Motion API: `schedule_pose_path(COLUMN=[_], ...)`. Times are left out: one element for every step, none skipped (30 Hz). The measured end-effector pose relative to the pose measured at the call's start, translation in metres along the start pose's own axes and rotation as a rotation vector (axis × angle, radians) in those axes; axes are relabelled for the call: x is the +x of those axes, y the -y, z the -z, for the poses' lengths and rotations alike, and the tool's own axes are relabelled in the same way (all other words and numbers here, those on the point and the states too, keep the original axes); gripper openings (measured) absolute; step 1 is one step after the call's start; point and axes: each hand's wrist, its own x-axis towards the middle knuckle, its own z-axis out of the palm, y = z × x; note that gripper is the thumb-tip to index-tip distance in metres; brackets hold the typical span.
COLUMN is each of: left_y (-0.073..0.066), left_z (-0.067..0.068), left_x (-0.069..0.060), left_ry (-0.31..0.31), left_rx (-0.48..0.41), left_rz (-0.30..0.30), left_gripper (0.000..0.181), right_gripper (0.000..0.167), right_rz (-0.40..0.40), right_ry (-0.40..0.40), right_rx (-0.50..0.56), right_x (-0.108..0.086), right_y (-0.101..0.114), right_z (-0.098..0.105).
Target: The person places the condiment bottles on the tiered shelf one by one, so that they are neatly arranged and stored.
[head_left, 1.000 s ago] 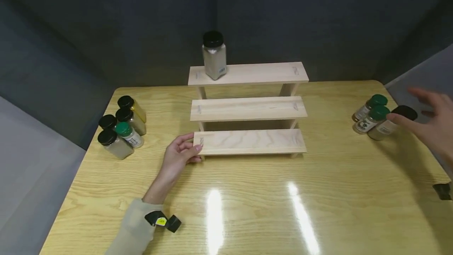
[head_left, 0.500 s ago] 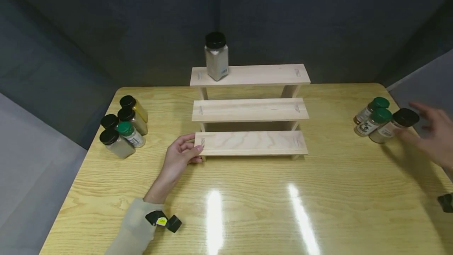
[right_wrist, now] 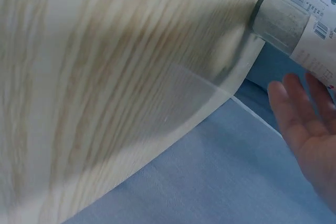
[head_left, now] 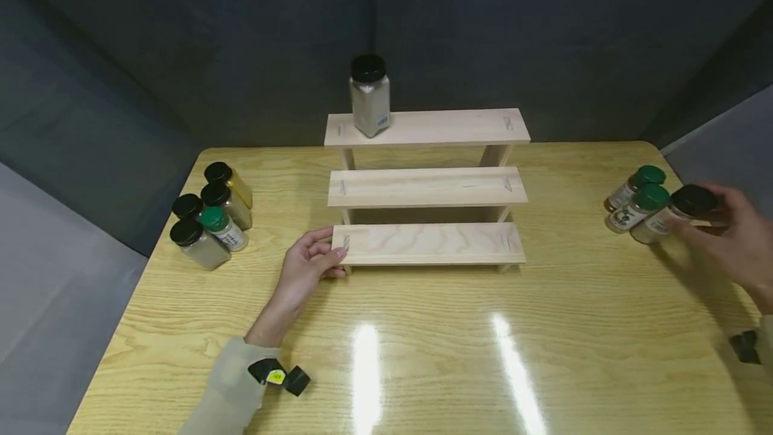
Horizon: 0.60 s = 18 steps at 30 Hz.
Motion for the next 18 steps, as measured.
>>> schedule_pose_path(left_y=[0.000, 0.000, 0.000, 0.000, 0.000, 0.000, 0.000, 0.000, 0.000, 0.000, 0.000, 0.000, 0.000, 0.000, 0.000, -0.001, -0.001, -0.001], left_z=[0.000, 0.000, 0.000, 0.000, 0.000, 0.000, 0.001, 0.001, 0.001, 0.000, 0.000, 0.000, 0.000, 0.000, 0.000, 0.000, 0.000, 0.000], left_x=[0.000, 0.000, 0.000, 0.000, 0.000, 0.000, 0.000, 0.000, 0.000, 0.000, 0.001, 0.001, 0.001, 0.001, 0.001, 0.000, 0.000, 0.000], left_ry=[0.000, 0.001, 0.002, 0.003, 0.005, 0.008, 0.009, 0.011, 0.012, 0.014, 0.014, 0.015, 0.015, 0.015, 0.013, 0.012, 0.010, 0.009], left_rx=[0.000, 0.003, 0.004, 0.005, 0.005, 0.008, 0.010, 0.012, 0.012, 0.014, 0.015, 0.014, 0.013, 0.014, 0.014, 0.014, 0.015, 0.018], left_rz=[-0.001, -0.001, -0.002, -0.002, -0.002, -0.002, -0.003, -0.003, -0.003, -0.004, -0.004, -0.004, -0.003, -0.003, -0.004, -0.004, -0.004, -0.004], left_gripper=[0.052, 0.052, 0.052, 0.052, 0.053, 0.053, 0.053, 0.053, 0.053, 0.053, 0.053, 0.053, 0.053, 0.053, 0.054, 0.054, 0.054, 0.054], right_gripper=[0.072, 0.069, 0.067, 0.065, 0.064, 0.064, 0.063, 0.062, 0.061, 0.060, 0.060, 0.059, 0.059, 0.059, 0.059, 0.059, 0.059, 0.058], right_rz=[-0.002, -0.001, -0.006, -0.011, -0.020, -0.031, -0.040, -0.051, -0.061, -0.061, -0.057, -0.049, -0.029, -0.012, 0.004, 0.017, 0.022, 0.024], right_ry=[0.000, -0.002, -0.002, -0.004, -0.005, -0.005, -0.009, -0.016, -0.024, -0.041, -0.060, -0.085, -0.115, -0.145, -0.178, -0.216, -0.249, -0.277], right_rx=[0.017, 0.029, 0.039, 0.048, 0.056, 0.060, 0.061, 0.067, 0.075, 0.092, 0.108, 0.123, 0.147, 0.186, 0.204, 0.207, 0.194, 0.171], right_x=[0.000, 0.000, 0.000, -0.001, -0.001, -0.002, -0.003, -0.004, -0.005, -0.007, -0.008, -0.009, -0.010, -0.010, -0.011, -0.011, -0.012, -0.012], right_y=[-0.001, -0.001, -0.002, -0.002, -0.003, -0.003, -0.003, -0.004, -0.004, -0.004, -0.004, -0.004, -0.004, -0.003, -0.002, 0.000, 0.002, 0.004], right_z=[0.000, 0.000, 0.000, 0.000, 0.000, 0.001, 0.001, 0.001, 0.001, 0.001, 0.002, 0.002, 0.003, 0.005, 0.006, 0.008, 0.010, 0.013])
